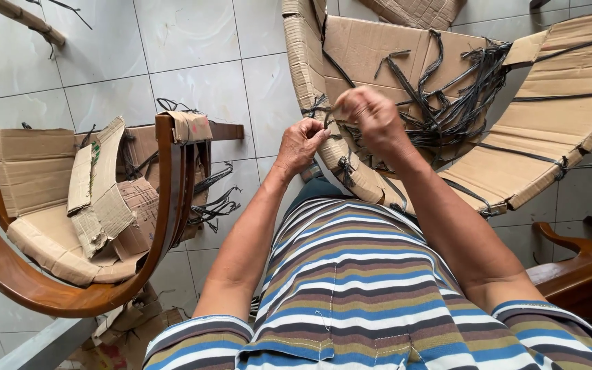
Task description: Securing cardboard padding to a wooden chair frame using plastic ties by threading them through holes with a hook tool and tying them.
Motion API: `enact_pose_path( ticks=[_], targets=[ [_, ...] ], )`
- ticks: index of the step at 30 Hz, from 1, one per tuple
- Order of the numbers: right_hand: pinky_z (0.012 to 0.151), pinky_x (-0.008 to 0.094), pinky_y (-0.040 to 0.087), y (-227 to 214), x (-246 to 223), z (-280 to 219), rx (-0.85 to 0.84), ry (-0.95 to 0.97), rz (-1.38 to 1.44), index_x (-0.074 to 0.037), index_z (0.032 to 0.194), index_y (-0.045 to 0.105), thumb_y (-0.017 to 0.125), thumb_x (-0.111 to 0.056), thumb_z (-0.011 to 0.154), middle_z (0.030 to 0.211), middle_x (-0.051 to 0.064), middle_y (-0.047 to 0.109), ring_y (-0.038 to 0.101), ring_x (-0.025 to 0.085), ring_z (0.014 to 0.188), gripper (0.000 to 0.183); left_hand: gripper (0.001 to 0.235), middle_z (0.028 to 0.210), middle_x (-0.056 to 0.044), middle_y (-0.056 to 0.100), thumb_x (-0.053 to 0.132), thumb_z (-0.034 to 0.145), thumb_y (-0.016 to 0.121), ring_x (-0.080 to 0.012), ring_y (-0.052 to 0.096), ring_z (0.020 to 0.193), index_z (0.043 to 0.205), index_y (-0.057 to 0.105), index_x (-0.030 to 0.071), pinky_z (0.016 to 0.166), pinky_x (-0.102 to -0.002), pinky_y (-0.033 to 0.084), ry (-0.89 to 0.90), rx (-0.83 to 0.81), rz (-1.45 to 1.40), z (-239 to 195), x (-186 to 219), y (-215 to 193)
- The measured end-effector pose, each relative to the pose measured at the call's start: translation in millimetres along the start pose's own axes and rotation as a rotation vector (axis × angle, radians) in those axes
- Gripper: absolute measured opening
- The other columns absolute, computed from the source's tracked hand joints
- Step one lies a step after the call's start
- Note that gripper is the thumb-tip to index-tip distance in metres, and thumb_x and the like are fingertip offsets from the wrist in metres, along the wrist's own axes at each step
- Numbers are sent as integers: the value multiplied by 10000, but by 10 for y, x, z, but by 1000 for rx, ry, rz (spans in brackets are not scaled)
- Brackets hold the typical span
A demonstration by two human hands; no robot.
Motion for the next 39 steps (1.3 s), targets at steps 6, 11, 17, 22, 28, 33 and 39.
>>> enact_pose_path(
  ticks=[6, 11, 17, 22, 28, 33, 39],
  targets=[
    [785, 421, 562, 161, 764, -61, -154, 308, -84, -90, 1337, 651, 551, -218, 1121, 981, 208, 706, 677, 284, 882, 271, 151, 790, 22, 667, 307, 912, 792, -79, 618, 764, 941, 768, 160, 716, -255, 529, -55, -2, -89, -109, 85, -31],
    [654, 246, 572, 391, 1401, 52, -130, 312, -28, -78, 1087, 742, 635, -184, 1042, 765, 61, 683, 642, 113, 739, 158, 137, 784, -3, 701, 298, 912, 761, -101, 666, 781, 960, 758, 171, 727, -277, 529, -87, -46, -59, 35, -103, 31],
    [675, 331, 553, 282, 1323, -26, -38, 210, -233, -120, 1021, 760, 699, -134, 998, 711, 69, 688, 664, 171, 725, 67, 149, 779, -41, 751, 252, 951, 694, -98, 678, 767, 969, 720, 106, 730, -246, 528, -214, 20, -221, -16, 60, -19],
    [834, 394, 560, 365, 1112, -58, -69, 81, -257, -93, 1040, 747, 701, -34, 959, 901, 127, 714, 704, 271, 914, 111, 135, 744, -36, 767, 213, 914, 707, -88, 703, 719, 997, 699, 107, 673, -233, 539, -233, 47, -189, 33, 64, -64],
    [684, 349, 565, 395, 1264, -14, 32, 151, -200, -117, 1001, 755, 763, -114, 937, 817, 97, 721, 713, 204, 810, 66, 182, 770, -78, 750, 186, 989, 566, -160, 688, 756, 1123, 566, 63, 730, -324, 554, -215, 45, -120, -30, 50, -128],
    [654, 333, 556, 368, 1246, -57, 102, 189, -186, -108, 988, 754, 751, -76, 934, 787, 94, 723, 702, 190, 765, 63, 446, 909, -24, 777, 123, 848, 669, -274, 750, 908, 1211, 413, 156, 845, -424, 589, -68, 105, 112, -147, 141, -54],
    [740, 392, 579, 515, 1052, -109, -25, -241, -630, -163, 997, 728, 678, -130, 997, 896, 78, 675, 696, 306, 878, 60, 366, 897, -121, 737, 24, 862, 633, -369, 745, 859, 1142, 418, 118, 777, -494, 591, 97, 222, 179, -265, 349, -90]
  ],
)
Point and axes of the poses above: each hand's wrist, its own z-axis towards the middle knuckle, its own y-axis out of the palm, x = y × z, the point moved 9 cm from there along z, towards the middle knuckle
